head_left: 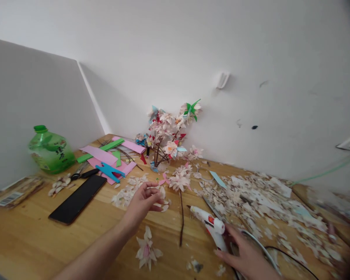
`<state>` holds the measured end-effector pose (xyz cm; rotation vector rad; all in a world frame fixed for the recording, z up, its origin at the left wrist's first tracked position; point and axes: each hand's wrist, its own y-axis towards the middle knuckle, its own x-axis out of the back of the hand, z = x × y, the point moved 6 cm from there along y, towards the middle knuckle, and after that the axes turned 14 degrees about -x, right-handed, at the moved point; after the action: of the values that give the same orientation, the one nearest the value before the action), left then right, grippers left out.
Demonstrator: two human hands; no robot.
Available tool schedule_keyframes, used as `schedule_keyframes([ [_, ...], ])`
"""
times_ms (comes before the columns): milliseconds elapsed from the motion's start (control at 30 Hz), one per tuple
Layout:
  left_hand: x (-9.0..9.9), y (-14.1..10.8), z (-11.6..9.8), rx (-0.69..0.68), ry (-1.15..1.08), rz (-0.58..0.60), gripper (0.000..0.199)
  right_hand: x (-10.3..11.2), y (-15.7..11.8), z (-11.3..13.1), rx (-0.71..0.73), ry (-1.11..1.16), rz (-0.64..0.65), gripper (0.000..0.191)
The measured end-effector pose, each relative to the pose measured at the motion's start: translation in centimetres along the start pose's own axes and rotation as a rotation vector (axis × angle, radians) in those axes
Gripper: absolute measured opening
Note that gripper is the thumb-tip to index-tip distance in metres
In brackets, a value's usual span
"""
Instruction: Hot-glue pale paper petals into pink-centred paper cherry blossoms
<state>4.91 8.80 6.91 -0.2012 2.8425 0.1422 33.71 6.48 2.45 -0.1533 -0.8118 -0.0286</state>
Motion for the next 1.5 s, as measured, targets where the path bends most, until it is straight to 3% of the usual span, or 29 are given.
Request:
schedule_keyframes([
  [267,0.0,0.5,1.4,0.052,-0.036,-0.006,0.04,-3.3,2.0,0.9,-0.077,0.188,0.128,0.031],
  [433,-0.1,0.7,1.9,0.045,-0.035,-0.011,0.033,-1.2,1.7,2.4,-0.038,0.321,-0.012,0.03],
  [533,-0.2,0.9,2.6,0.018,-0.064,-0.011,0.033,-0.7,0.9,4.1,-0.022,0.376,-0.027,0.032],
  [733,-0.3,0.6,5.5,0.215,-0.233,-0.035,0.034,-3.2,0.1,4.7,-0.105,0.423,-0.023,0.033],
  [867,0.0,0.4,5.5,0.284,-0.28,-0.045,0.029,-4.5,0.2,4.0,-0.154,0.489,0.001,0.036],
  [1133,0.5,0.4,5.1,0.233,-0.249,-0.106,0.043,-5.0,-0.5,2.9,-0.234,0.52,0.001,0.039],
  [1500,0.7,0.1,5.5,0.169,-0.132,-0.101,0.047,-4.5,-1.8,4.6,-0.056,0.438,0.0,0.041],
])
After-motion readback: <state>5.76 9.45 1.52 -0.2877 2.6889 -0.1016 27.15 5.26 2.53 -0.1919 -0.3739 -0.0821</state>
